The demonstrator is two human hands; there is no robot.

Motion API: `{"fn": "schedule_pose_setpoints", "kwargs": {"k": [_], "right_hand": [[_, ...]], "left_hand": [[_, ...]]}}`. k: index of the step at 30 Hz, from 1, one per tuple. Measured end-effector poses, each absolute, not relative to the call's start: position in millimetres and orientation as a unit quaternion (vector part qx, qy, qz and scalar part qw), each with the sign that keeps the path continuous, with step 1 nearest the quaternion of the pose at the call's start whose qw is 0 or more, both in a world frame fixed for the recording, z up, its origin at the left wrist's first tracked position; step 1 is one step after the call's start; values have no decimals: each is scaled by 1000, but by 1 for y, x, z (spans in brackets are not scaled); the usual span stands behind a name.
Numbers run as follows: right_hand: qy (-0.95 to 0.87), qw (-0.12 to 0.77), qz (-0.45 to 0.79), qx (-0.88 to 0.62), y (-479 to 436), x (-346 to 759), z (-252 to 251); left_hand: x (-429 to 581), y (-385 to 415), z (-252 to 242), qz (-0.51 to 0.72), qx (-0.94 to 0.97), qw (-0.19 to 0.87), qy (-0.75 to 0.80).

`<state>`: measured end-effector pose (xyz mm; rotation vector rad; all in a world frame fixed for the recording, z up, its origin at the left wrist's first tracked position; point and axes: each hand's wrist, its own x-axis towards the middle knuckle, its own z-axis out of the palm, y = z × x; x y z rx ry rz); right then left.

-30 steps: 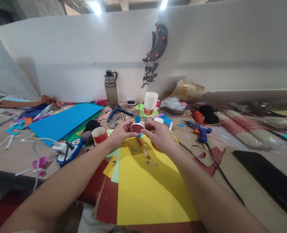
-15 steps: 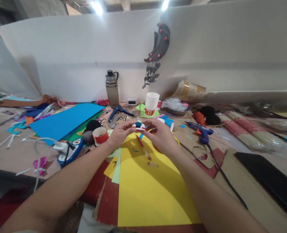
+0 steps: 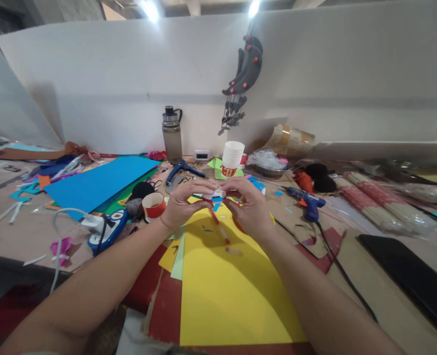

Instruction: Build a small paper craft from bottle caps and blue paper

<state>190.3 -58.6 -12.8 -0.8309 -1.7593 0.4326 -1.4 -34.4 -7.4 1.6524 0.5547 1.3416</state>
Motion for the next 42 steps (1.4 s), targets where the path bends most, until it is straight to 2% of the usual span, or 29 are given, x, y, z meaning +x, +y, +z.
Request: {"fn": "schedule_pose_setpoints", "kwargs": {"k": [6,16,23,29,35,42], "right_hand": [[-745,551,139,-348,-61,190,-11],[-737,555,196,-333,-58,189,-17],[-738,577,174,-304,-56,189,-17],[-738,579,157,-309,-57,189,-17],[-733,578,178,-311,-56,188,-19],[-704,560,207,-384,-59,182,-19]], "left_hand": [[-4,-34,-7,537,708,409,209],[-3,-30,-15,559,729,340,203],[-5,-19,-21,571,770,255,127],[-7,-18,-22,561,793,196,137],[-6,-18,-24,565,773,249,147],[0,-20,-29,566,682,408,220]]}}
